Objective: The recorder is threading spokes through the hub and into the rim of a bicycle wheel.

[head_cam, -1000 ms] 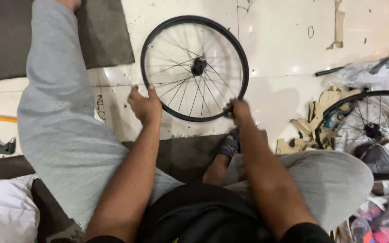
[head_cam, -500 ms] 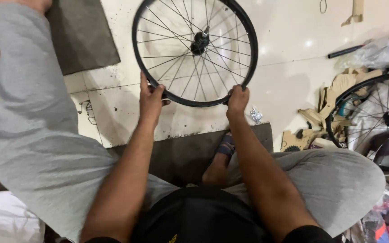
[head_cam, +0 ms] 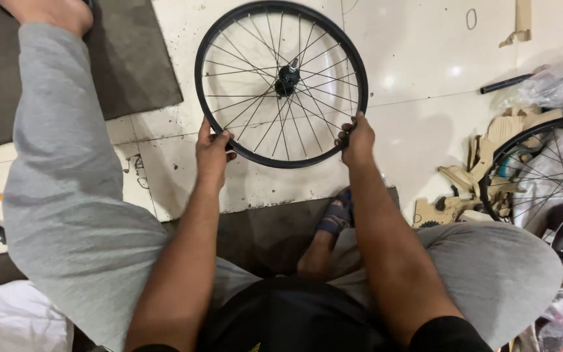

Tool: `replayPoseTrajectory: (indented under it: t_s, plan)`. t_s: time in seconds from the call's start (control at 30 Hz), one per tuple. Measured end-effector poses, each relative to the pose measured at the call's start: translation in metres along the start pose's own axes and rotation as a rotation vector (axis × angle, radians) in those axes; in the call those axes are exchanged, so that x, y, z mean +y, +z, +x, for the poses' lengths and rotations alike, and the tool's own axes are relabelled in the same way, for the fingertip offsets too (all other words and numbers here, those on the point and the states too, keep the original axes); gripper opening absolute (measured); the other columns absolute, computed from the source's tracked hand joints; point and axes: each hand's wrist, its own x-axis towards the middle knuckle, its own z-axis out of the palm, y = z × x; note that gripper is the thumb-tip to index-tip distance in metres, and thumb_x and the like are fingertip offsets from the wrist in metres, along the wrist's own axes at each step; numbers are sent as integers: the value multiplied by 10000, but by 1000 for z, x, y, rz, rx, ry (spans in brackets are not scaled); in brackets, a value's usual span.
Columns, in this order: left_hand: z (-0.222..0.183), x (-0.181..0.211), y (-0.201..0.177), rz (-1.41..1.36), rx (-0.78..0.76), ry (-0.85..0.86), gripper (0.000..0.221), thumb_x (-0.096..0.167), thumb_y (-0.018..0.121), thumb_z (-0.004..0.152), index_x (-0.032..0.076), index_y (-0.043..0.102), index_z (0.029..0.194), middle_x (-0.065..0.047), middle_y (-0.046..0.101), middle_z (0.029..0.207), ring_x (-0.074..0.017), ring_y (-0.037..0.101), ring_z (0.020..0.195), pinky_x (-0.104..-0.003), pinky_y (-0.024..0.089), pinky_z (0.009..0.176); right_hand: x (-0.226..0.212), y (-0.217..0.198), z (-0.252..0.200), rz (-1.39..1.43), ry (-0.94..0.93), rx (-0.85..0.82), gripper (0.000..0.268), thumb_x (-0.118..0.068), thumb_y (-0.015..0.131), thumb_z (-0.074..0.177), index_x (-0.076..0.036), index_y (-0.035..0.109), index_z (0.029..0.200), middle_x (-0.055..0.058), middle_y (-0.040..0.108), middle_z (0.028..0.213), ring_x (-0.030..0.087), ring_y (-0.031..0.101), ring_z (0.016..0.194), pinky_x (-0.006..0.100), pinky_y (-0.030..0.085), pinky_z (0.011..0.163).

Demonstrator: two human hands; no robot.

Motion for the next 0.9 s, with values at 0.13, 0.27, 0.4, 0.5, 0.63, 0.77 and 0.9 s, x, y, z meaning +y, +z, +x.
replayPoseTrajectory:
  t_s: [0.13, 0.27, 0.4, 0.5, 0.63, 0.77, 0.9]
  plan:
    - [-2, 9, -9, -103, -55, -3, 651, 83, 592, 990, 261, 390, 1583, -41, 664, 977, -134, 649, 773, -288, 534, 580, 13, 9, -4, -168, -255, 95, 339, -381, 521, 1070, -62, 510, 957, 57, 516, 711, 171, 485, 524, 328, 404, 424]
    - [0, 3, -12, -23, -48, -2, 676, 75, 590, 981, 280, 377, 1589, -22, 652, 1020, -107, 647, 855, -289, 575, 617, 48, -18, 17, -310, -309, 181, 383, -410, 477, 1067, -41, 525, 976, 56, 516, 653, 166, 491, 468, 319, 413, 409]
    - [5, 1, -7, 26, -84, -68, 678, 76, 621, 966, 291, 404, 1572, -22, 641, 1004, -123, 618, 803, -303, 547, 594, 45, -17, 11, -324, -229, 213, 396, -414, 487, 1074, -25, 532, 1015, 56, 516, 645, 165, 494, 469, 314, 420, 416]
    - [12, -1, -7, -20, -93, 6, 703, 49, 647, 966, 281, 403, 1584, -20, 614, 1044, -119, 627, 854, -306, 572, 627, 17, 4, -8, -257, -306, 203, 392, -411, 484, 1065, -21, 528, 1059, 50, 512, 658, 168, 482, 460, 325, 413, 402]
    - [6, 27, -20, -167, -138, 337, 692, 174, 659, 1019, 223, 356, 1639, -106, 631, 1351, -215, 644, 1147, -375, 617, 904, -33, 19, -11, -4, -607, -37, 557, -545, 429, 1043, -26, 525, 1217, 85, 560, 852, 221, 539, 687, 404, 481, 601]
    - [19, 74, -35, -810, -420, 307, 974, 665, 568, 994, 110, 280, 1742, -66, 446, 1646, -289, 530, 1407, -551, 553, 990, -92, 39, -39, 183, -358, -236, 919, -804, 297, 901, -57, 438, 1416, 138, 581, 1298, 365, 522, 1229, 615, 446, 1000]
    - [4, 72, -38, -1022, -614, 159, 988, 738, 586, 916, 176, 252, 1657, -134, 433, 1550, -390, 546, 1345, -724, 535, 980, -98, 48, -73, 276, -160, -463, 1029, -833, 351, 846, -37, 348, 1499, 209, 509, 1429, 480, 434, 1367, 713, 378, 1064]
